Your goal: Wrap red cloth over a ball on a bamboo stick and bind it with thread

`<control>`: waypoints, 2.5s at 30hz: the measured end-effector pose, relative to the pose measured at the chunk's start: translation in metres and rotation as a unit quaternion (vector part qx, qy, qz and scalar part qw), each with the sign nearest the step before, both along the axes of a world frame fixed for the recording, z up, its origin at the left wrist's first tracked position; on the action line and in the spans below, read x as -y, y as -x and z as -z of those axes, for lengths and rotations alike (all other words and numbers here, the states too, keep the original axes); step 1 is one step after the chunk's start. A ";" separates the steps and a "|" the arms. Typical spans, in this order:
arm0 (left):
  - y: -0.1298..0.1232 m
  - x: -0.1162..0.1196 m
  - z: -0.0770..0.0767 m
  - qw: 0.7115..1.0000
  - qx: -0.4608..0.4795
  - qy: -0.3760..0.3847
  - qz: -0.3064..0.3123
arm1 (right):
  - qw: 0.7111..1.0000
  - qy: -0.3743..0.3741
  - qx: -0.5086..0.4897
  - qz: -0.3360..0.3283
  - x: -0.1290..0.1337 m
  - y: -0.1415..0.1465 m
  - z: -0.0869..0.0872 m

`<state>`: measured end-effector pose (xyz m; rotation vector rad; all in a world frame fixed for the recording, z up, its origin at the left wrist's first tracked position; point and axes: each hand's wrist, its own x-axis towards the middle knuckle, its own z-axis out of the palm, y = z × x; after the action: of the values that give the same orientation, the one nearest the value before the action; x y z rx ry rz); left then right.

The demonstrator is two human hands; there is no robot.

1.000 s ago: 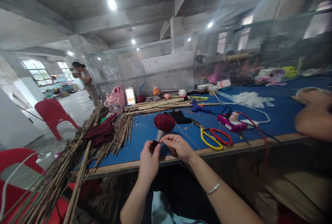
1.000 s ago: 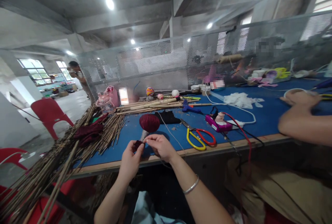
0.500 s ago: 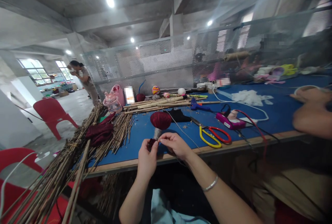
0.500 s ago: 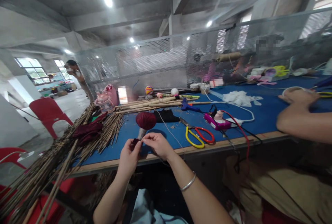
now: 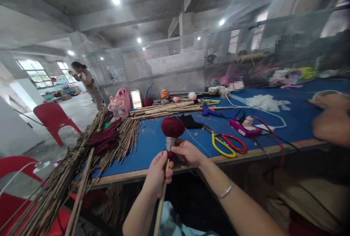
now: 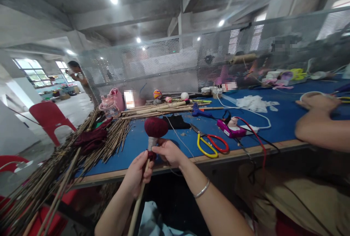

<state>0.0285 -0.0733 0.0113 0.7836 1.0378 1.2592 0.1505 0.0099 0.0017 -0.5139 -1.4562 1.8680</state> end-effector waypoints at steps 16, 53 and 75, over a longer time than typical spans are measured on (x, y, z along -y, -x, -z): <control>0.014 -0.093 -0.077 0.994 -0.053 -0.082 0.045 | 0.996 -0.055 0.037 0.055 -0.075 0.015 -0.091; 0.019 -0.157 -0.037 0.933 -0.280 -0.132 -0.181 | 0.997 0.066 0.040 0.016 -0.152 0.022 -0.049; 0.014 -0.154 -0.023 0.956 -0.275 -0.013 0.098 | 0.986 0.094 0.067 0.121 -0.139 0.000 -0.045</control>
<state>0.0142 0.0805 0.0347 1.2680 1.3457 0.8997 0.1509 0.1487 0.0471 -0.8828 -1.2432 1.8104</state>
